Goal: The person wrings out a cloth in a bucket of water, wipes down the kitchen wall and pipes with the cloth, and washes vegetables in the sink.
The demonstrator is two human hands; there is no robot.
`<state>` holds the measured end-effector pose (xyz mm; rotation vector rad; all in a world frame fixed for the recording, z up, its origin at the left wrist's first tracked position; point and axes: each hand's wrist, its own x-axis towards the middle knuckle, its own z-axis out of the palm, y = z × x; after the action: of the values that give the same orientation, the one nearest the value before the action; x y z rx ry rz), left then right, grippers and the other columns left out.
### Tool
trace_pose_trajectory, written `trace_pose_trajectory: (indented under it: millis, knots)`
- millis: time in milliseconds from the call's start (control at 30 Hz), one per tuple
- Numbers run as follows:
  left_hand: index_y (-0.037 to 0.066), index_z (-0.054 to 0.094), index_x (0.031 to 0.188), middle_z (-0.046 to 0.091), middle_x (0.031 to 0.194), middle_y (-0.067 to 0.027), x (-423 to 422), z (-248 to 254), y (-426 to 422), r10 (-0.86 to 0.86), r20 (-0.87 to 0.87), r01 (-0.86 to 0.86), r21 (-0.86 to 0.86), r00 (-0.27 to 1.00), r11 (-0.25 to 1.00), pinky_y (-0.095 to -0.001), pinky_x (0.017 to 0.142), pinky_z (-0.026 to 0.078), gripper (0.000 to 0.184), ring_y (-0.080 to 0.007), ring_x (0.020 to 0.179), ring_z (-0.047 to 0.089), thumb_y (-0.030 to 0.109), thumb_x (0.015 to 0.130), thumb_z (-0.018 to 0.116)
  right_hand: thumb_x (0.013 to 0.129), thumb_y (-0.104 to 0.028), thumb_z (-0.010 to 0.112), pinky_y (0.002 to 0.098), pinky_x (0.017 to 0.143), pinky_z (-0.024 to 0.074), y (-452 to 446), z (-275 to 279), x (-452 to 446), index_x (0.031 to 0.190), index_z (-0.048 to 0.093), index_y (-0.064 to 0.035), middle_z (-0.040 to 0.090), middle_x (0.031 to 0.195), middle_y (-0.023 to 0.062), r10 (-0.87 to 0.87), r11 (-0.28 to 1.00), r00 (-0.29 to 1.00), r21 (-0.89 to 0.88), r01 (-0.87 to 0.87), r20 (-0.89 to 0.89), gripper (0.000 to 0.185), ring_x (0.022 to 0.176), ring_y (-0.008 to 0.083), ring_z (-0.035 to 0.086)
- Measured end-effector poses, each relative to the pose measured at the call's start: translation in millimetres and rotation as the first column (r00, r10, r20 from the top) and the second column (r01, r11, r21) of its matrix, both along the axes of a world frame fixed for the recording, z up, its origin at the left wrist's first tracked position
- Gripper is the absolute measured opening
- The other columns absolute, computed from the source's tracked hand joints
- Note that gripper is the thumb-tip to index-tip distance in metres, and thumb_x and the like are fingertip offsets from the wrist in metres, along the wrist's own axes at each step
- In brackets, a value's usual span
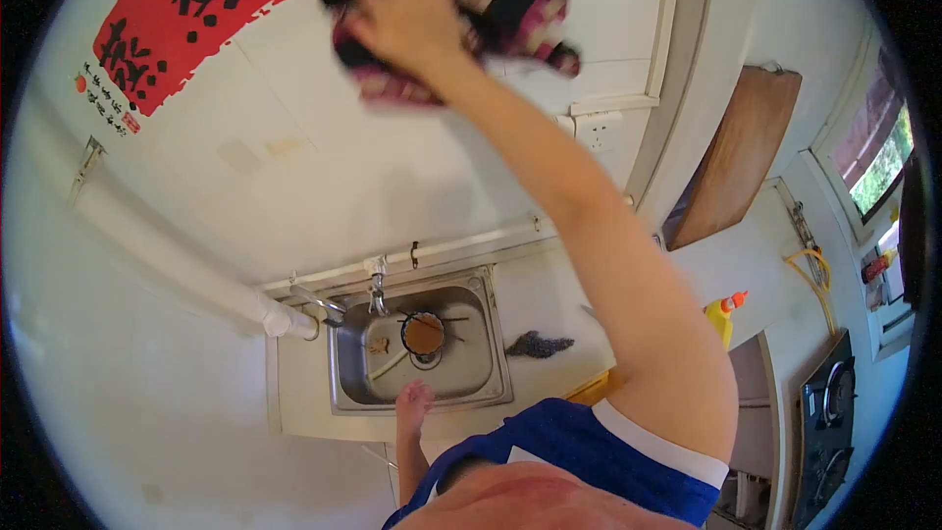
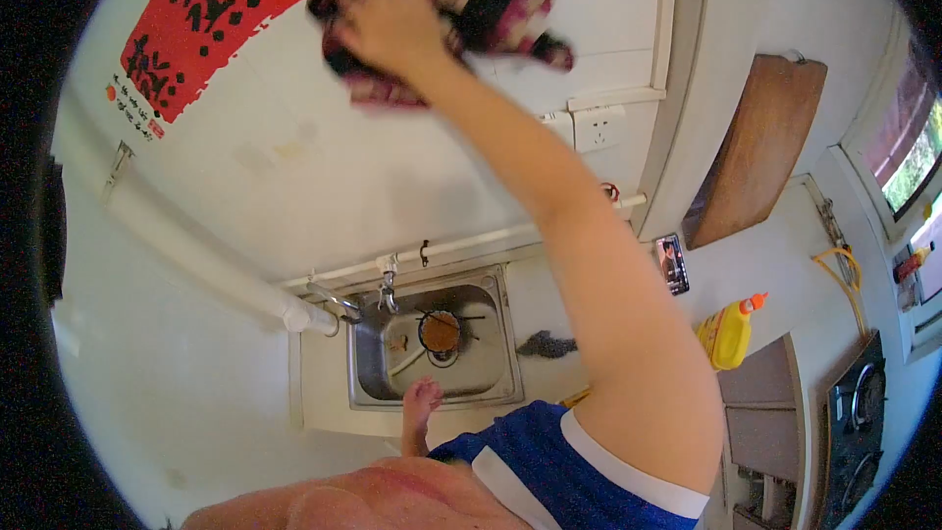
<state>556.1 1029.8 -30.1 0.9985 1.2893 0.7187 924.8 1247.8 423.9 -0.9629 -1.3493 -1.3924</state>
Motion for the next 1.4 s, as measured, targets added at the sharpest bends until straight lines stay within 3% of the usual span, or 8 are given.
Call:
trace_pose_trajectory:
  millis: [133,333,500,700,1200,1267,1333,1400]
  knots:
    - [0.004,0.051,0.112,0.059,0.093,-0.0043,10.9,20.6,1.7,-0.035,-0.012,0.035,0.058,0.999,0.998,-0.0250,0.066,0.047,0.029,-0.0131,0.080,0.057,0.013,0.086,0.055,0.078,-0.034,0.052,0.0395,0.069,0.0466,12.2,-123.6,-48.7,0.103,0.056,-0.0098,0.059,0.094,0.0084,-0.057,0.579,0.955,-0.789,-0.205,-0.290,0.035,0.083,0.0289,0.056]
    - [0.007,0.052,0.110,0.059,0.094,-0.0040,-2.1,22.8,-22.2,-0.052,0.007,0.051,0.084,0.999,0.995,-0.0248,0.066,0.047,0.028,-0.0121,0.081,0.057,0.015,0.084,0.058,0.076,-0.017,0.054,0.0345,0.076,0.0462,3.5,-317.2,-33.0,0.105,0.053,-0.0090,0.057,0.091,0.0084,0.415,0.544,0.909,-0.793,-0.276,-0.031,0.031,0.087,0.0260,0.056]
    - [0.009,0.052,0.112,0.058,0.096,-0.0028,-18.7,24.7,-47.4,0.016,-0.035,-0.018,-0.046,0.999,0.999,-0.0258,0.068,0.047,0.034,-0.0135,0.083,0.058,0.018,0.081,0.062,0.071,-0.013,0.057,0.0364,0.077,0.0421,-79.9,-308.3,4.1,0.094,0.058,-0.0091,0.056,0.088,0.0050,0.314,0.487,0.944,-0.835,-0.254,-0.104,0.024,0.085,0.0226,0.053]
    - [0.009,0.050,0.115,0.058,0.098,-0.0035,-8.6,23.4,-38.6,-0.038,-0.091,0.037,-0.013,0.995,0.999,-0.0267,0.070,0.047,0.034,-0.0135,0.086,0.057,0.017,0.084,0.059,0.067,-0.013,0.056,0.0389,0.066,0.0423,-128.6,-226.8,59.2,0.082,0.056,-0.0082,0.056,0.082,0.0072,-0.040,0.903,0.962,-0.421,-0.081,-0.270,0.015,0.074,0.0256,0.053]
    - [0.009,0.050,0.115,0.058,0.095,-0.0027,-11.5,35.6,-56.1,0.010,-0.142,-0.015,-0.039,0.990,0.999,-0.0280,0.070,0.048,0.035,-0.0140,0.083,0.057,0.019,0.083,0.061,0.076,-0.015,0.052,0.0521,0.089,0.0325,-63.3,-259.8,39.9,0.105,0.050,-0.0018,0.050,0.108,0.0192,-0.466,0.757,0.870,-0.580,0.300,-0.159,0.032,0.103,0.0372,0.042]
    - [0.009,0.050,0.114,0.058,0.095,-0.0028,-17.3,32.2,-56.9,-0.001,-0.116,-0.001,-0.016,0.993,1.000,-0.0279,0.070,0.048,0.035,-0.0142,0.083,0.057,0.019,0.083,0.061,0.074,-0.010,0.052,0.0423,0.086,0.0377,-54.7,-262.3,26.6,0.093,0.055,-0.0049,0.053,0.102,0.0138,0.075,0.392,0.356,-0.300,-0.870,-0.932,0.020,0.095,0.0311,0.047]
    - [0.009,0.051,0.114,0.058,0.095,-0.0030,-18.1,32.5,-58.3,-0.008,-0.090,0.009,0.007,0.996,1.000,-0.0277,0.070,0.048,0.035,-0.0143,0.083,0.058,0.019,0.082,0.061,0.074,-0.007,0.050,0.0345,0.080,0.0400,-73.4,-285.0,13.6,0.087,0.057,-0.0062,0.053,0.094,0.0099,0.231,0.510,0.959,-0.819,-0.263,-0.164,0.015,0.088,0.0266,0.048]
    - [0.009,0.052,0.113,0.058,0.095,-0.0024,-12.0,37.4,-53.4,0.004,-0.074,-0.004,0.010,0.997,1.000,-0.0263,0.069,0.047,0.033,-0.0133,0.082,0.057,0.018,0.082,0.061,0.074,-0.004,0.048,0.0355,0.079,0.0393,-90.1,-293.5,-1.1,0.090,0.054,-0.0042,0.052,0.089,0.0107,0.431,0.567,0.846,-0.635,-0.525,-0.315,0.018,0.086,0.0285,0.048]
